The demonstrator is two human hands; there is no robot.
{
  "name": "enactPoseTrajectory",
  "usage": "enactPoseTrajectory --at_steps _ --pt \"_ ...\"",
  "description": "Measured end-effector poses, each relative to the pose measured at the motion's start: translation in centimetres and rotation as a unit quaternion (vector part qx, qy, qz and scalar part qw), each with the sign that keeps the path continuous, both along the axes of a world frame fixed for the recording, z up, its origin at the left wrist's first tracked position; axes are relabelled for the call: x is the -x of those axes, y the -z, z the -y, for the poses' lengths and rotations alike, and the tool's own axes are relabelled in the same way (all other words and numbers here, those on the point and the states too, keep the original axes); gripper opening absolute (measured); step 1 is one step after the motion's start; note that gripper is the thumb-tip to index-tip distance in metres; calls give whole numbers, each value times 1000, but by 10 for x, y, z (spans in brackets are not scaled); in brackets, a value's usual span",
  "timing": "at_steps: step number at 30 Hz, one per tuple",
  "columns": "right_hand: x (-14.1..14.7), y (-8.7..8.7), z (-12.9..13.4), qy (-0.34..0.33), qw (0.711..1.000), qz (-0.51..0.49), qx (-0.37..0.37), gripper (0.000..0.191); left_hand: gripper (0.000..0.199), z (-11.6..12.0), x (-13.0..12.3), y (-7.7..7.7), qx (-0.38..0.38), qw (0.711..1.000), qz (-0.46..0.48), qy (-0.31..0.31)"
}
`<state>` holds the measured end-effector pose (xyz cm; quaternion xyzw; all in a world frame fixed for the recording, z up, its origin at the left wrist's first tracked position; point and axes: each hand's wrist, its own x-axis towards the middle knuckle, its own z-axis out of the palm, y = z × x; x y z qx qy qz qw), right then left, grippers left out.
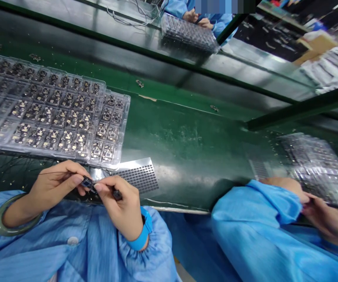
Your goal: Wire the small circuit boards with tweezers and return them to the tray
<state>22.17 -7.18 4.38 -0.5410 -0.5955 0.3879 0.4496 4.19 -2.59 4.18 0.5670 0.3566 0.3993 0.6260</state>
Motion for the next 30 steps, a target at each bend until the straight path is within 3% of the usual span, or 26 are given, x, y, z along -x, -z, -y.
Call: enactPoseTrajectory --at_steps 5,11,18,26,30 --pt "2 4 1 9 998 -34 48 14 5 1 1 -1 38 999 -6 1" --pt "7 -1 -1 -15 998 -15 52 14 7 0 2 -1 24 999 -17 -24" --pt "10 -1 -3 1 998 -29 62 16 19 -1 2 -1 27 999 -15 -21" --pt "2 -21 -14 -5 997 76 -26 5 23 -2 3 3 12 998 32 -51" --pt "-9 -43 -39 -12 982 158 -102 7 24 -3 1 10 23 999 36 -5"
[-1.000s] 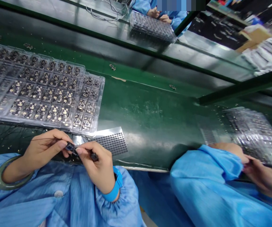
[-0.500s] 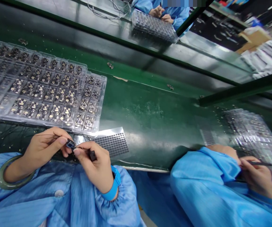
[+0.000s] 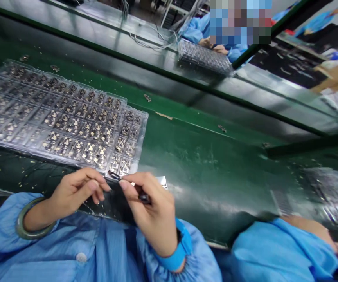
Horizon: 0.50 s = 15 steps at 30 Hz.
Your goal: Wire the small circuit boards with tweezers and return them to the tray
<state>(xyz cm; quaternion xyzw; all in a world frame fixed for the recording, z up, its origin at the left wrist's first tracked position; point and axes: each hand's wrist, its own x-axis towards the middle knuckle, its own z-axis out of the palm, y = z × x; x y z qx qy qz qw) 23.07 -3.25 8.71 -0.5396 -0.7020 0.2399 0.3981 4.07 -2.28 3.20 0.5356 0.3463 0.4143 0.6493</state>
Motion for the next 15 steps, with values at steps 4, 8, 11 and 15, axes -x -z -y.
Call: enactPoseTrajectory --at_steps 4,8,11,15 --pt "4 -21 -40 4 996 60 -68 3 23 -2 0 0 -50 994 -65 73" --pt "32 -33 -81 -1 990 73 -123 8 22 -4 -1 -4 -97 988 -95 78" --pt "59 -36 -109 -48 984 87 -147 9 21 -6 -2 -6 -113 987 -82 74" --pt "94 -36 -151 -73 959 158 -226 7 21 -7 -2 -5 -144 984 -65 82"
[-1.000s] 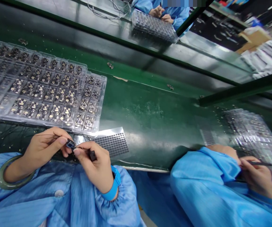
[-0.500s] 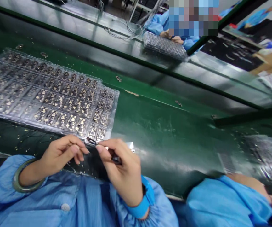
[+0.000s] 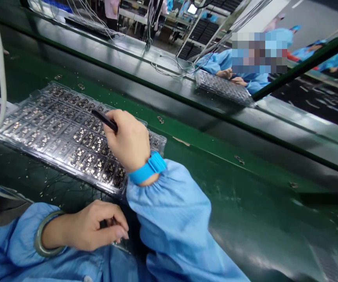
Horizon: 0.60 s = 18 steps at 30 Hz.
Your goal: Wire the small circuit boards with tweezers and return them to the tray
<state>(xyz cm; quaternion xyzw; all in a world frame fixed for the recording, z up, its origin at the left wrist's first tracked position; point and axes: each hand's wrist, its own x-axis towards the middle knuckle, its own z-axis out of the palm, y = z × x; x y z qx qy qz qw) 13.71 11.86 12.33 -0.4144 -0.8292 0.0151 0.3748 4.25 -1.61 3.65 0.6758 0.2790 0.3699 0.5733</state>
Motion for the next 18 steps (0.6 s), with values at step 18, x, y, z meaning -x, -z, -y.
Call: enactPoseTrajectory --at_steps 18 --pt "96 43 -36 -78 951 298 -5 15 22 2 0 1 -36 999 -14 32"
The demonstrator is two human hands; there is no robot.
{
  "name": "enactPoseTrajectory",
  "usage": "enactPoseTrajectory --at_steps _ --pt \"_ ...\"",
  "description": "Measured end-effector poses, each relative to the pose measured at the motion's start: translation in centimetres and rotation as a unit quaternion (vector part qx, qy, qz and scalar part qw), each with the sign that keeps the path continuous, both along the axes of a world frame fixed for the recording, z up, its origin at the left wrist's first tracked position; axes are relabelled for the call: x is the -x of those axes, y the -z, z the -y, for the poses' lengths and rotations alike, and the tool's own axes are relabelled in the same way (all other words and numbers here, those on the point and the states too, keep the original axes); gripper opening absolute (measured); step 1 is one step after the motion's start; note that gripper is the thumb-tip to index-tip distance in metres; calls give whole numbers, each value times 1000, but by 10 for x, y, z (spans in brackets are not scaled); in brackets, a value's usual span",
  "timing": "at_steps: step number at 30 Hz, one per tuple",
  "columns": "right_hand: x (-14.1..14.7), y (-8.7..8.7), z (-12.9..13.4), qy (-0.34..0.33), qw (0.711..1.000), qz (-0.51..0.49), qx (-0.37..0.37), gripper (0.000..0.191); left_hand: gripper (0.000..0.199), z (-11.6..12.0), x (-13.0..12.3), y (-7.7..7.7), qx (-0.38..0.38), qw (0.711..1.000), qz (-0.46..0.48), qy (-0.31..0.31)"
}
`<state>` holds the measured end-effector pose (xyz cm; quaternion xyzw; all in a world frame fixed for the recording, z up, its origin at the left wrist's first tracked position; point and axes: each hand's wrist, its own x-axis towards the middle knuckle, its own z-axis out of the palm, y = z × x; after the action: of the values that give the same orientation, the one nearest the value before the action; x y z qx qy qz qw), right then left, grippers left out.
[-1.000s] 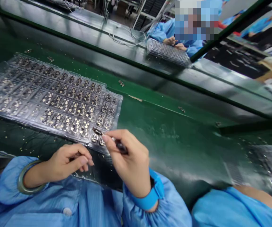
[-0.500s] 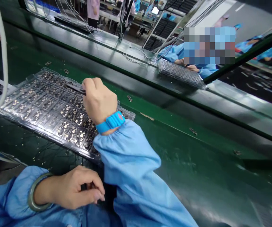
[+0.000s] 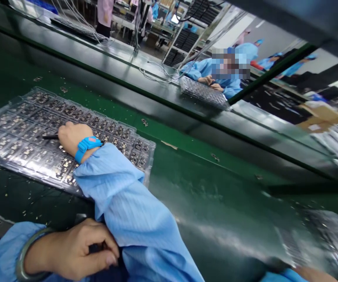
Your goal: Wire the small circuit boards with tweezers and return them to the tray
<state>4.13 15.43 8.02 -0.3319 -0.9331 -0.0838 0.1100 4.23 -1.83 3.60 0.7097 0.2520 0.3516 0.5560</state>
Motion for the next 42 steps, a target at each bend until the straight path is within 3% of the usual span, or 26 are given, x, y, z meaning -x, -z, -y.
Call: enactPoseTrajectory --at_steps 4,10,18,24,27,31,34,36,39,42 --pt "-6 -1 6 -2 1000 -10 -10 14 20 1 2 -3 4 1000 -18 17" --pt "-1 5 8 56 997 -27 -39 34 16 6 6 0 -37 995 -90 -11" --pt "5 21 -15 60 997 -20 -38 46 19 7 4 7 79 994 -61 -34" --pt "10 22 -21 16 1000 10 0 33 22 7 5 11 111 992 -50 -42" --pt "3 11 -20 -7 1000 12 26 17 20 6 7 12 127 990 -63 -21" --pt "-42 -30 -15 -29 998 2 61 31 18 6 8 11 114 991 -69 30" --pt "-104 -64 -2 8 993 -58 106 33 18 5 7 9 95 992 -60 55" --pt "-146 -75 12 58 985 -85 136 29 17 4 7 6 81 993 -55 63" --pt "-188 -63 36 125 974 -97 165 27 16 3 5 4 59 994 -65 67" --pt "-204 -31 56 167 964 -92 187 23 16 4 3 5 68 993 -75 68"
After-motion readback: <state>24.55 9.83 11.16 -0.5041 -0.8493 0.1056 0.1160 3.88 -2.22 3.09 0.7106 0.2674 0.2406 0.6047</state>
